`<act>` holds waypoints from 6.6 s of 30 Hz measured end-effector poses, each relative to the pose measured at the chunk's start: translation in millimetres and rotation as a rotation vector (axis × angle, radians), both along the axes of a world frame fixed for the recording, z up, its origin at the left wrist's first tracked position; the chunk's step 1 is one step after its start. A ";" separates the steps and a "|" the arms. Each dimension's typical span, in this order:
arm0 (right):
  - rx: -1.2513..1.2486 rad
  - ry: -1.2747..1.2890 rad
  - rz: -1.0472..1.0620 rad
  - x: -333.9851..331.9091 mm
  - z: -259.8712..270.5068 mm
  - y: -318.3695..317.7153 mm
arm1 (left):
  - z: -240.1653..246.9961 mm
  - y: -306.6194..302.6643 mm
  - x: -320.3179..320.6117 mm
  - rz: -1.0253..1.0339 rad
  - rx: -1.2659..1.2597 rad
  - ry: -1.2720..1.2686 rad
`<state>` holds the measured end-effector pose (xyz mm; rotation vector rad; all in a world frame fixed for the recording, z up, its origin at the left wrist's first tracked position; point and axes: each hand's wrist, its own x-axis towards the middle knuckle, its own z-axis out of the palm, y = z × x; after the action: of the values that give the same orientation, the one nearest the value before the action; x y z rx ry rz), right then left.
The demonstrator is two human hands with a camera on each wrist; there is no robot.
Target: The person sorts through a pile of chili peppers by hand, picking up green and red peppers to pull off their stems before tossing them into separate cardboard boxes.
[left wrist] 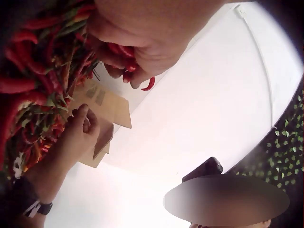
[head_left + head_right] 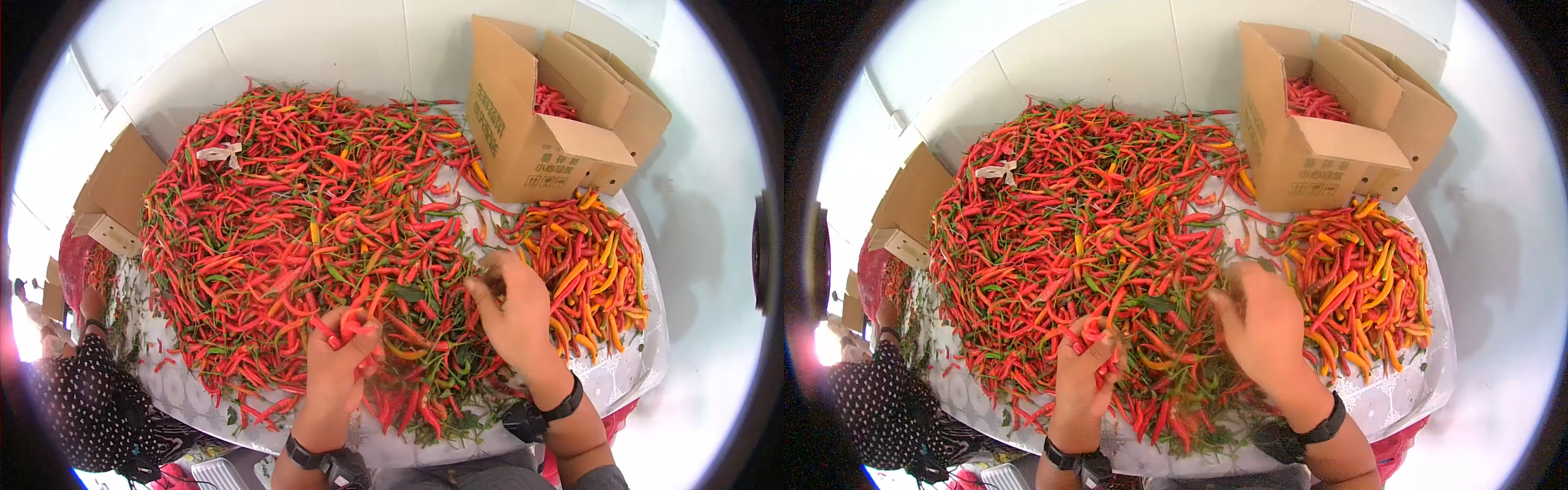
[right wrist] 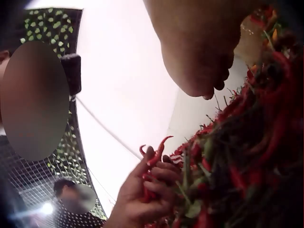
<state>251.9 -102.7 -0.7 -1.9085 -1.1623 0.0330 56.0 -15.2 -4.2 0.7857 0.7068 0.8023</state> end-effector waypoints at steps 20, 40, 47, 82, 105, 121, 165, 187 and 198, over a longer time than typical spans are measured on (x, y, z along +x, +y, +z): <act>0.028 0.196 0.390 -23.5 10.6 -4.9 | 7.4 -11.2 5.4 -0.101 0.035 0.047; 0.211 0.065 0.725 -36.2 4.2 -4.1 | -11.3 -5.4 -3.2 -0.365 -0.254 -0.290; 0.125 -0.197 0.197 -10.5 12.7 -2.0 | 4.2 -0.2 -5.2 -0.063 0.087 -0.038; -0.170 -0.447 0.616 -24.8 6.7 -8.0 | 9.3 14.2 -12.1 0.107 0.039 0.021; 0.218 -0.013 0.628 -42.7 1.7 -5.9 | -3.9 -5.2 -1.1 -0.238 0.102 -0.023; 0.185 -0.155 0.555 -45.0 12.7 -10.4 | -5.1 -26.2 8.8 0.121 0.423 0.222; 0.033 -0.447 0.225 0.5 -5.6 66.6 | 1.8 2.8 -5.5 -0.035 -0.128 -0.219; 0.030 0.251 0.456 -37.7 5.7 -13.6 | -26.2 -9.9 6.8 0.040 0.958 0.328; -0.027 -0.106 0.466 -1.3 23.1 -13.1 | -7.8 6.8 -3.8 -0.015 -0.152 -0.344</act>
<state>250.6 -115.8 22.3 -1.6402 -1.6644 0.2032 52.2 -8.4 -12.0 0.4981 0.4468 0.8344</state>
